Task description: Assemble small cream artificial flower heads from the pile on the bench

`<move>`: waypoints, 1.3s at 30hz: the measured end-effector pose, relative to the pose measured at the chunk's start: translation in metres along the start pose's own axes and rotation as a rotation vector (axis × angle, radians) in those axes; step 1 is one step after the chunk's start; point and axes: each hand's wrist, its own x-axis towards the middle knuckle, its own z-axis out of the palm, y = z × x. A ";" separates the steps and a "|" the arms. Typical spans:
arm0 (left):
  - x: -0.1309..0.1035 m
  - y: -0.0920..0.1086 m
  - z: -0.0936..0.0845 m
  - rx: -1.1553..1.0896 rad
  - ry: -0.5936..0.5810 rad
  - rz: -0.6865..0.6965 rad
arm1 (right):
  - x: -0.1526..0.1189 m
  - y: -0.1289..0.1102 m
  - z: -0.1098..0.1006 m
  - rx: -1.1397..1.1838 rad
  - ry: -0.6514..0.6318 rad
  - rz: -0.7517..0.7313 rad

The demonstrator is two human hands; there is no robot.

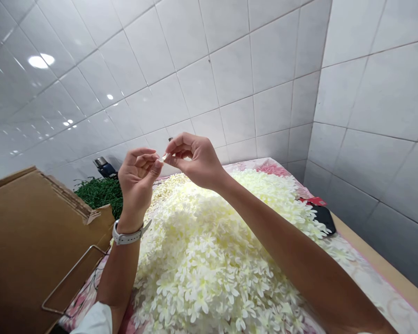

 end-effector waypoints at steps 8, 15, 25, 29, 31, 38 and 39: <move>-0.001 -0.005 0.001 -0.065 -0.022 -0.041 | 0.001 -0.002 -0.001 0.170 -0.053 0.093; -0.003 -0.006 0.001 -0.241 -0.096 -0.184 | 0.002 0.002 -0.002 0.309 -0.026 0.135; -0.001 -0.001 0.003 -0.379 -0.104 -0.264 | 0.001 0.005 -0.002 0.536 -0.127 0.246; -0.002 -0.002 0.004 -0.252 -0.109 -0.158 | 0.001 0.005 -0.002 0.513 -0.106 0.256; -0.002 -0.002 0.006 -0.138 -0.049 -0.002 | 0.001 0.003 -0.003 0.484 -0.084 0.243; -0.002 0.001 0.005 -0.068 -0.060 0.204 | 0.000 -0.001 -0.003 0.475 -0.181 0.243; -0.003 0.001 0.005 -0.087 -0.059 0.195 | 0.000 -0.001 -0.003 0.480 -0.197 0.257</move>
